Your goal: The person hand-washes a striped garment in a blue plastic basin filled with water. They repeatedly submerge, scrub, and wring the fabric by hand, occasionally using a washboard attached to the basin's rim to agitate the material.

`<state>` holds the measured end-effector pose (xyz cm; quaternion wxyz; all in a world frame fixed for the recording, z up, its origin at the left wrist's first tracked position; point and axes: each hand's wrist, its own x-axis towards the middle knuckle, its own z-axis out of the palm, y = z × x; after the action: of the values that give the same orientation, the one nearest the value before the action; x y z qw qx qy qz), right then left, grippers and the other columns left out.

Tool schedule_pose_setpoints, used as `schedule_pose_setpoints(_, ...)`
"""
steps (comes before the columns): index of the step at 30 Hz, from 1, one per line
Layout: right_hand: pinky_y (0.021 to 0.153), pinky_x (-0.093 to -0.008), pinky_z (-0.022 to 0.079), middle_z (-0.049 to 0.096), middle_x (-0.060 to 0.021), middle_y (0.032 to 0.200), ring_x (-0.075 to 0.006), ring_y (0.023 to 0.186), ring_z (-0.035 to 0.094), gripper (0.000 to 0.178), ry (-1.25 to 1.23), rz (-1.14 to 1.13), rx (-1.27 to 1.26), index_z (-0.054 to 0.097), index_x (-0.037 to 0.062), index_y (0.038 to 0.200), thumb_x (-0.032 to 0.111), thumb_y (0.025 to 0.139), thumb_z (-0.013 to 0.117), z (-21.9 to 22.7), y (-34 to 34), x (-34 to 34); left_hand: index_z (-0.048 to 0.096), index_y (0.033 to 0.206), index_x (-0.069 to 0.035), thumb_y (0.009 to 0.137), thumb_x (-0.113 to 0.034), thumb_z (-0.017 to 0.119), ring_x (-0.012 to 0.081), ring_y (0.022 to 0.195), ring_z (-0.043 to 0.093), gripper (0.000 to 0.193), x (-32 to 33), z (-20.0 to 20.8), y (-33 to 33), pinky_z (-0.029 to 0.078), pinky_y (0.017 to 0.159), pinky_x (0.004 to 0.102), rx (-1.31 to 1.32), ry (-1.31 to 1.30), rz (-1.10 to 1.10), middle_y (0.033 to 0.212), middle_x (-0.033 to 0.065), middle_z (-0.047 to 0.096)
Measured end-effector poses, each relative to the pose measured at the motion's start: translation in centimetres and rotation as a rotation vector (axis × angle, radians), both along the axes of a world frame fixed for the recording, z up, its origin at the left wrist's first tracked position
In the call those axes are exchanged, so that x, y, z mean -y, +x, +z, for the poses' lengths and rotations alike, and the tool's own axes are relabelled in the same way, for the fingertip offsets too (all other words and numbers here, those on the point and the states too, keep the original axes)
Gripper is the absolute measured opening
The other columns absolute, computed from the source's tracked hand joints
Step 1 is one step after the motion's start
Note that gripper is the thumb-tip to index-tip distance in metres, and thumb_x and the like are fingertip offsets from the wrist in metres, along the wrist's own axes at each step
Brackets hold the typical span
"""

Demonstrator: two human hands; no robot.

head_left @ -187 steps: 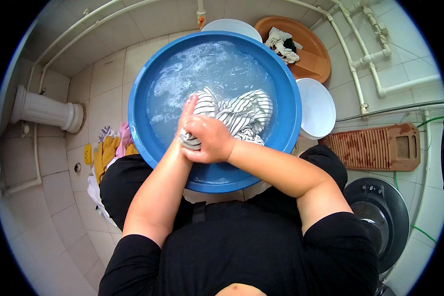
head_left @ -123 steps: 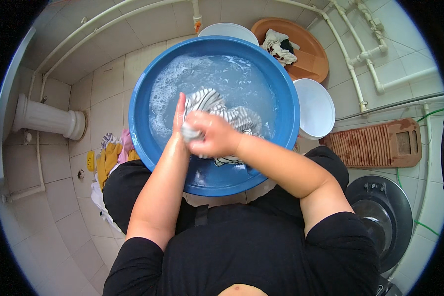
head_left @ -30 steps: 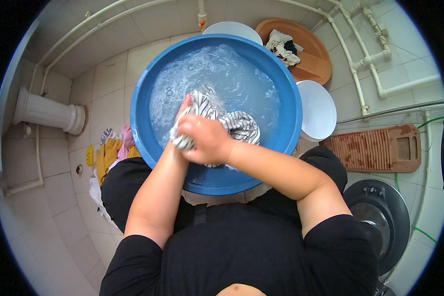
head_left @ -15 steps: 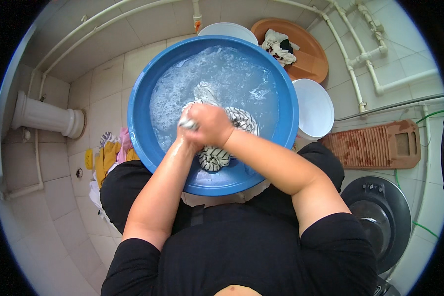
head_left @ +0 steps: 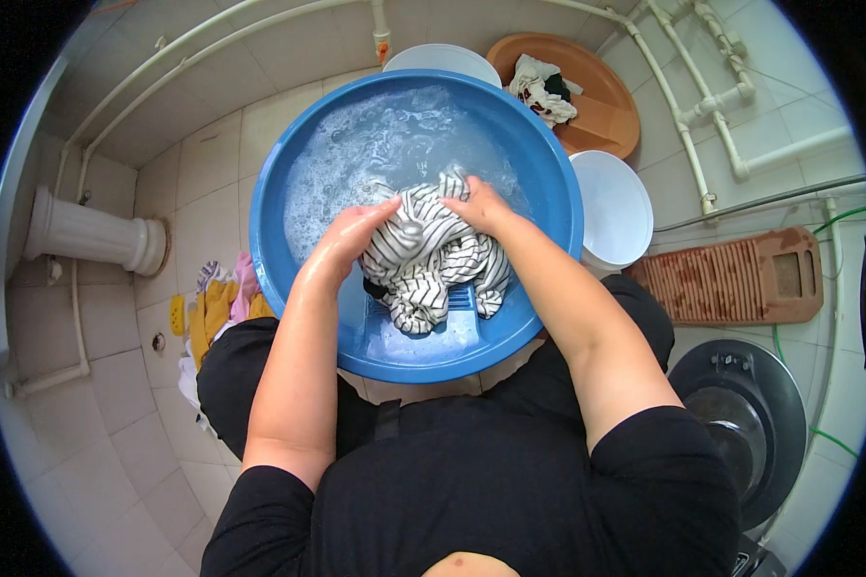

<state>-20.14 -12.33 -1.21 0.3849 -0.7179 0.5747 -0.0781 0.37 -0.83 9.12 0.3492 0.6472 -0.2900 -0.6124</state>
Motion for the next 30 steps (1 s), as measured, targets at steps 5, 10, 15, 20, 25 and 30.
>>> schedule_pose_setpoints(5, 0.078, -0.0303, 0.044, 0.059, -0.0143, 0.098, -0.0202, 0.088, 0.055, 0.062, 0.22, -0.354, 0.528, 0.053, -0.0026, 0.104, 0.047, 0.07, 0.067, -0.4, -1.7, 1.4, 0.063, 0.084, -0.002, 0.078, -0.05, 0.057, 0.0147, 0.073, 0.055, 0.049, 0.3, 1.3, 0.7, 0.042, 0.069, 0.0262, -0.006, 0.176, -0.075, 0.079, 0.0071, 0.06)
schedule_pose_setpoints(10, 0.09, -0.0358, 0.039, 0.052, -0.0236, 0.114, -0.0324, 0.107, 0.05, 0.071, 0.074, -0.248, 0.24, 0.047, -0.0036, 0.115, 0.05, 0.071, 0.062, -1.7, 0.1, -0.1, 0.063, 0.091, -0.001, 0.066, -0.042, 0.069, 0.0207, 0.074, 0.057, 0.049, 0.1, -1.0, -0.3, 0.044, 0.066, 0.0311, 0.535, -0.011, -0.258, 0.079, 0.0121, 0.061)
schedule_pose_setpoints(15, 0.084, -0.0382, 0.044, 0.056, -0.0234, 0.109, -0.0351, 0.101, 0.055, 0.073, 0.266, -0.231, 0.514, 0.048, -0.0035, 0.115, 0.049, 0.068, 0.064, 3.4, -0.3, -0.3, 0.059, 0.106, -0.003, 0.065, -0.02, 0.071, 0.0195, 0.083, 0.058, 0.046, 0.9, -1.8, -0.5, 0.045, 0.073, 0.03, 0.406, -0.149, -0.46, 0.095, 0.0125, 0.061)
schedule_pose_setpoints(20, 0.081, -0.037, 0.045, 0.057, -0.0241, 0.105, -0.0349, 0.101, 0.055, 0.064, 0.075, -0.332, -0.066, 0.05, -0.0022, 0.11, 0.05, 0.073, 0.057, -0.8, -0.5, -0.1, 0.044, 0.123, -0.005, 0.066, 0.0, 0.067, 0.0233, 0.101, 0.054, 0.061, -0.1, -4.0, -0.6, 0.046, 0.081, 0.032, -0.204, -0.163, 0.082, 0.117, 0.0176, 0.051)
schedule_pose_setpoints(25, 0.075, -0.0361, 0.047, 0.057, -0.0164, 0.096, -0.0327, 0.085, 0.057, 0.032, -0.58, 0.132, 0.381, 0.058, 0.0007, 0.086, 0.029, 0.072, 0.063, 3.5, 6.3, -4.8, 0.025, 0.135, -0.007, 0.083, -0.039, 0.056, 0.0307, 0.107, 0.051, 0.068, 0.3, -8.5, 2.0, 0.047, 0.084, 0.0428, -1.068, 0.189, 0.24, 0.128, 0.0215, 0.039)
schedule_pose_setpoints(30, 0.064, -0.038, 0.047, 0.056, -0.0112, 0.089, -0.0321, 0.075, 0.057, 0.023, -0.608, 0.593, 0.535, 0.053, 0.0041, 0.071, 0.02, 0.064, 0.067, 11.5, 8.6, -10.3, 0.044, 0.12, -0.003, 0.086, -0.05, 0.043, 0.028, 0.097, 0.057, 0.057, 0.0, -8.3, 2.4, 0.047, 0.083, 0.0432, -1.135, -0.182, 0.134, 0.105, 0.0166, 0.057)
